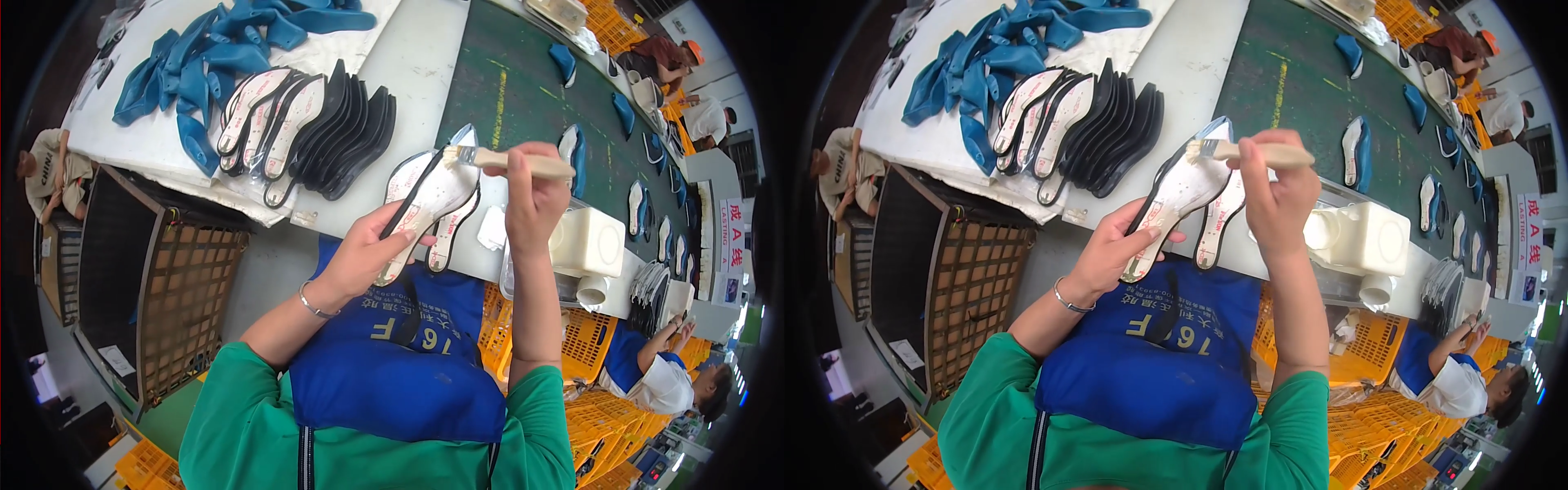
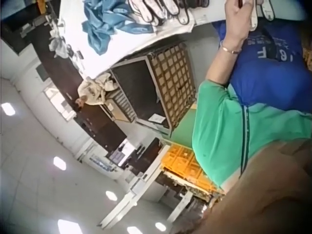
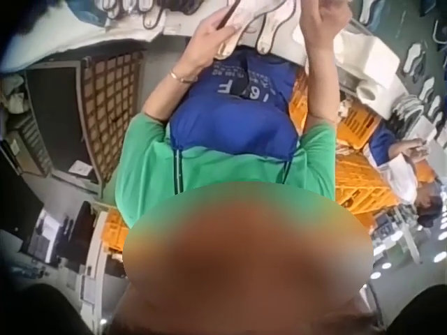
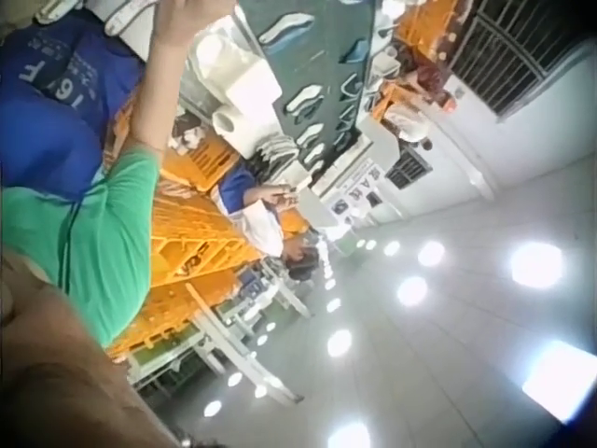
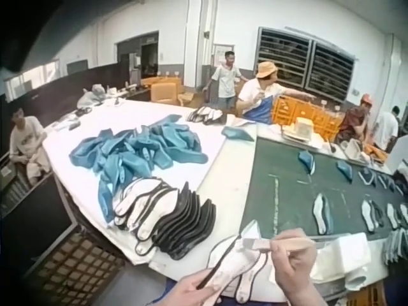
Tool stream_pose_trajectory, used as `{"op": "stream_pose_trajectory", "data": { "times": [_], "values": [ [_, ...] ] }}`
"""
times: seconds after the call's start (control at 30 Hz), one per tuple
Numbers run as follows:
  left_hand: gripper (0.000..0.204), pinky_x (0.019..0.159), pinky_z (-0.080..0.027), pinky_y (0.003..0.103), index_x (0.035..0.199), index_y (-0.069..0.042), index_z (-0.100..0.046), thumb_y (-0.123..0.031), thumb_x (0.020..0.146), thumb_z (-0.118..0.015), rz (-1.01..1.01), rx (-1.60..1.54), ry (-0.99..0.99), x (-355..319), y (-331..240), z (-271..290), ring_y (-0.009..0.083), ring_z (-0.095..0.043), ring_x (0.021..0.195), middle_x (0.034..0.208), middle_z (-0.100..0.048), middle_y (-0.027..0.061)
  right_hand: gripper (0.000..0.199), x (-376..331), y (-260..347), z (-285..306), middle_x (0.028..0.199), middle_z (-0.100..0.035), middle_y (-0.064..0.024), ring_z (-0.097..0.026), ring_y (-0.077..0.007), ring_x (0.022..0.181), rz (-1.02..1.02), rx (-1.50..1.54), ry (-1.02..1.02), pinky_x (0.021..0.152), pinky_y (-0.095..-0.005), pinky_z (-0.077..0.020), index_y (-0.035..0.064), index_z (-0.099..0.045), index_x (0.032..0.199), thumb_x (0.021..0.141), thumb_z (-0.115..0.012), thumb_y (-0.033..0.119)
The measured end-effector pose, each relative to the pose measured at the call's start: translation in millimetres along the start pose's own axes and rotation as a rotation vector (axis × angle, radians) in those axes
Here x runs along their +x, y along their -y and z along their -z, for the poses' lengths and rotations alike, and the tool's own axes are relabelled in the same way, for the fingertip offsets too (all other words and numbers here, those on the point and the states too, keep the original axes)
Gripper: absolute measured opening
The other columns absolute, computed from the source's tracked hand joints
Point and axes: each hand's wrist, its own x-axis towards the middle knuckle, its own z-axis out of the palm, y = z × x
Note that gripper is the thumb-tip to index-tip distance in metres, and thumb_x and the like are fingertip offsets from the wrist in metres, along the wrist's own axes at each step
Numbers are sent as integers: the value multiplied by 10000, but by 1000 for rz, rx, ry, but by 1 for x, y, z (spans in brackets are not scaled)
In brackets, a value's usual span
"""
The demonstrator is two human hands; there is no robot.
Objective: Applying glue to the surface of shoe insoles using a brush on a factory assembly line.
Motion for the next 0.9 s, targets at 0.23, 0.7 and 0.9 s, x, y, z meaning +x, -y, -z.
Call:
{"op": "stream_pose_trajectory", "data": {
  "times": [0.23, 0.7, 0.9],
  "values": [
    [402, 705, -547, 203, 1350, 43, -439, -55, 963, -490, 40, -106, 91, -1, -3, 9, 172, -640, 1062, 1240, -591, 126, 170, 38, -19, 17, 781, -650, -62, -656, -109, 671, -87, -17, -114, 624, -226, -498, 2, -589, 930, 960, -601, 169],
    [390, 689, -613, 279, 1333, 55, -408, -71, 972, -486, 72, -326, 54, 8, -4, 9, 266, -653, 1052, 1233, -573, 193, 127, -10, 20, 17, 703, -639, -95, -627, -264, 582, 570, -155, 320, 528, -330, -485, 25, -598, 810, 718, -682, -2],
    [406, 691, -615, 284, 1345, 59, -399, -56, 965, -483, 71, -375, 38, 6, 1, 12, 258, -651, 1052, 1251, -566, 209, 148, -30, 24, 10, 729, -643, -86, -651, -252, 630, 614, -196, 342, 563, -335, -517, 38, -590, 794, 704, -706, 15]
  ]
}}
